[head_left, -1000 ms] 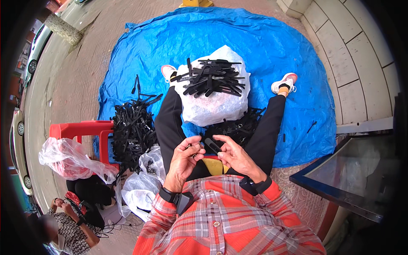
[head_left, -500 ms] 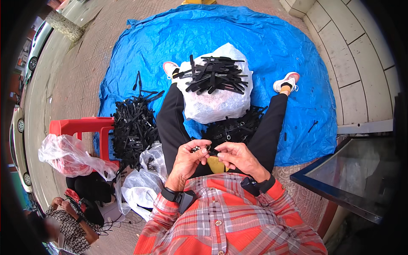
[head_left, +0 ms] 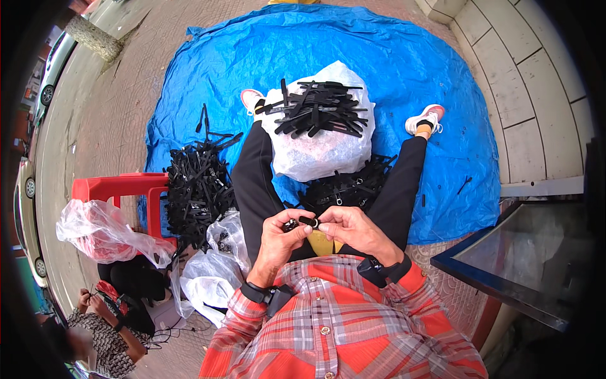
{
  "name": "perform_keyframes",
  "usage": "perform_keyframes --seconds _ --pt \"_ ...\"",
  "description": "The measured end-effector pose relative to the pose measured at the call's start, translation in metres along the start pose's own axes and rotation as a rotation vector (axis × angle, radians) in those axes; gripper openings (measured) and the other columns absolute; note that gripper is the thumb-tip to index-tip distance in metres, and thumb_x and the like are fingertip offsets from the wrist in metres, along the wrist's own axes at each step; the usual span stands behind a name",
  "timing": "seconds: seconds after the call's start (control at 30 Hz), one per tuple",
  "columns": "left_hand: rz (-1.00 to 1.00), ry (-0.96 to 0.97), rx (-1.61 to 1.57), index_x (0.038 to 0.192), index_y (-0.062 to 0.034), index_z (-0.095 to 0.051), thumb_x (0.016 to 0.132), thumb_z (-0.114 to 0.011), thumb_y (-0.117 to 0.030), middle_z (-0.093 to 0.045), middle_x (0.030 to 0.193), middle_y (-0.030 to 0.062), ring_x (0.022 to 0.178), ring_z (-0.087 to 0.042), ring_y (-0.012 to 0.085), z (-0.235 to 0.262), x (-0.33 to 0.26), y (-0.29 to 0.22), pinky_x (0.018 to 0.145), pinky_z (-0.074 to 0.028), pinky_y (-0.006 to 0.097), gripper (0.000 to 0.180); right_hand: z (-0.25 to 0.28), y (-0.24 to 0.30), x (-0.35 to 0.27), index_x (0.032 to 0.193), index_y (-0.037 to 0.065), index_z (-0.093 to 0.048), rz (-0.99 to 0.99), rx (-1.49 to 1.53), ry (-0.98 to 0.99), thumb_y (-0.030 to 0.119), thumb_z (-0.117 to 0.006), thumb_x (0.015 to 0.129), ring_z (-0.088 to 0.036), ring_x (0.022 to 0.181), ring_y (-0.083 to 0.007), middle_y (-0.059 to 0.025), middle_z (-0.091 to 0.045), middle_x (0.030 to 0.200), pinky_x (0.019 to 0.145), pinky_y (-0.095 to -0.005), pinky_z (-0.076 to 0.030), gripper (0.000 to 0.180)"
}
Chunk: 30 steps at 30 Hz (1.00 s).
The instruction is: Assembling black straps or velcro components for footwear while sitting on a tarp.
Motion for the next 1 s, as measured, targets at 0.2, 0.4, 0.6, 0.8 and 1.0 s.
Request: perform_keyframes --seconds 0.2,0.4,0.6,0.8,1.0 --pt "-0.144 -0.075 -0.111 0.101 0.0016 -0.059 0.078 -0.063 0.002 -0.057 0.076 0.0026 0.049 -0.039 0.0024 -0.002 0.002 0.000 0.041 -0.026 0.016 0.023 0.008 -0.001 -0.019 0.093 -0.002 -0.056 0.007 -0.297 -0.175 0.014 -0.055 0.085 -0.050 0.065 -0.0063 0.0006 -0.055 0.075 0.059 -0.0230 -0.041 0.018" --pt "-0.146 -0.070 -0.036 0.100 0.0014 -0.059 0.077 -0.064 0.002 -0.060 0.081 0.0038 0.053 -0.043 0.0026 -0.009 0.012 -0.015 0.042 -0.029 0.016 0.024 0.021 0.006 -0.021 0.087 -0.002 -0.058 0.068 0.038 -0.346 0.015 -0.062 0.083 -0.050 0.067 -0.0040 0.0015 -0.056 0.075 0.058 -0.0208 -0.039 0.018" --pt "0.042 -0.020 0.245 0.102 -0.0011 -0.056 0.080 -0.061 -0.003 -0.060 0.088 0.0035 0.066 -0.051 0.0068 -0.029 0.020 0.012 0.054 -0.040 0.019 0.022 0.034 -0.003 -0.021 0.084 0.000 -0.059 0.091 0.125 -0.372 0.016 -0.062 0.083 -0.050 0.066 -0.0039 0.0010 -0.057 0.074 0.060 -0.0206 -0.041 0.016" --pt "0.201 0.021 -0.166 0.105 0.0011 -0.050 0.088 -0.049 -0.011 -0.060 0.095 0.0176 0.074 -0.058 0.0192 -0.001 0.018 0.035 0.062 -0.047 0.028 0.022 0.203 -0.014 -0.091 0.094 -0.003 -0.053 0.536 0.894 -0.840 0.019 -0.057 0.086 -0.027 0.041 -0.0023 0.0075 -0.029 0.052 0.039 -0.0192 -0.023 0.024" --pt "0.233 0.059 -0.126 0.096 0.0011 -0.055 0.089 -0.051 -0.014 -0.061 0.096 0.0161 0.082 -0.060 0.0190 -0.017 0.020 0.040 0.070 -0.049 0.029 0.017 0.192 -0.028 -0.094 0.085 0.006 -0.052 0.327 0.704 -0.870 0.019 -0.057 0.088 -0.026 0.040 -0.0013 0.0089 -0.028 0.051 0.038 -0.0191 -0.022 0.014"
Point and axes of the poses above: each hand's wrist, its own x-axis towards the middle knuckle, its own z-axis out of the back of the hand, y = z × x, the point moved 6 cm from there along x, towards the middle knuckle
